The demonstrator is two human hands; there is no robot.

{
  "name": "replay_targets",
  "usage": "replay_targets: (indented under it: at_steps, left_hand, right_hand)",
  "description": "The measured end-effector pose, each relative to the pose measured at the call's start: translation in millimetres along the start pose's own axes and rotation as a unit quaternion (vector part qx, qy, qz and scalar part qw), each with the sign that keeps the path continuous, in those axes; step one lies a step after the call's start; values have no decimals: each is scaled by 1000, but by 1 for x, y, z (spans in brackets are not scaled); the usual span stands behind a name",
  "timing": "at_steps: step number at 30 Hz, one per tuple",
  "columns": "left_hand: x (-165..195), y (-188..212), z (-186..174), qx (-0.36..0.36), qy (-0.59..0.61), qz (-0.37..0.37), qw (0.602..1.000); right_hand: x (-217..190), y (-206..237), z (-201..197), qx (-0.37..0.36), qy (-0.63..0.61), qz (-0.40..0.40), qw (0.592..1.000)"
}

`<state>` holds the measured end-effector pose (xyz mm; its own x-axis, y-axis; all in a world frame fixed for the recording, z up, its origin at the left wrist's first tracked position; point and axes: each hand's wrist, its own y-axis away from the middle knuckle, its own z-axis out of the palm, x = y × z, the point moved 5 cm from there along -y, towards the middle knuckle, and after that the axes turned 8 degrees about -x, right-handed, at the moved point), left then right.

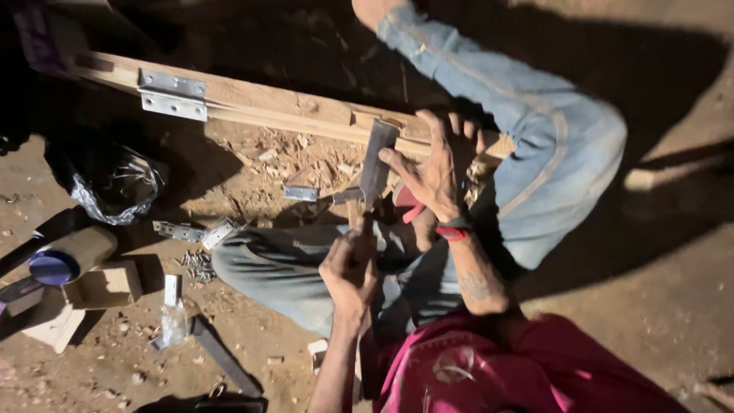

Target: The person sits on the ground and assembles a wooden frame by attaching metal brackets. They use a hammer to drive nails into the brackets and wood, then use a screwdriver to tighten screws. The person repeatedly checks alignment and adjusts the components.

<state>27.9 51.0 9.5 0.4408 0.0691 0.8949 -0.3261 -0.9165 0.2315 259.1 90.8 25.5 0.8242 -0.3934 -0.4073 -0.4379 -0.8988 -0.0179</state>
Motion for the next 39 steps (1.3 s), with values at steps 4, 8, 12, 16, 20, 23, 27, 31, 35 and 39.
replay_targets:
  at_steps: [4,8,12,16,20,23,27,31,35,39]
  left_hand:
    - [12,-3,12,6,75,63,995]
    - [20,0,3,-28,47,56,997]
    - [25,3,-6,-43,49,49,997]
    - [27,12,-3,-25,55,82,995]
    - [19,13,-1,-21,36,70,997]
    - [19,15,-2,-20,31,68,997]
    - [17,9,2,-30,32,25,999]
    - [24,3,9,-24,17,83,996]
    - [19,3,17,-19,1,60,998]
    - [12,1,21,-6,51,92,994]
  right_hand:
    - [-1,0,-3,7,25,-15,1000]
    - [-4,0,-2,19,-6,-26,999]
    - [-3,0,-1,6,-50,-24,998]
    - [0,6,-4,-27,-59,-48,997]
    - [4,10,-2,-14,-46,-61,997]
    - [8,10,6,-16,-53,-52,997]
    - [17,6,21,-82,-319,-8,944]
    - [21,5,17,-51,-201,37,978]
    - [9,4,3,7,-24,-2,1000]
    - [3,1,-7,27,-25,-21,999]
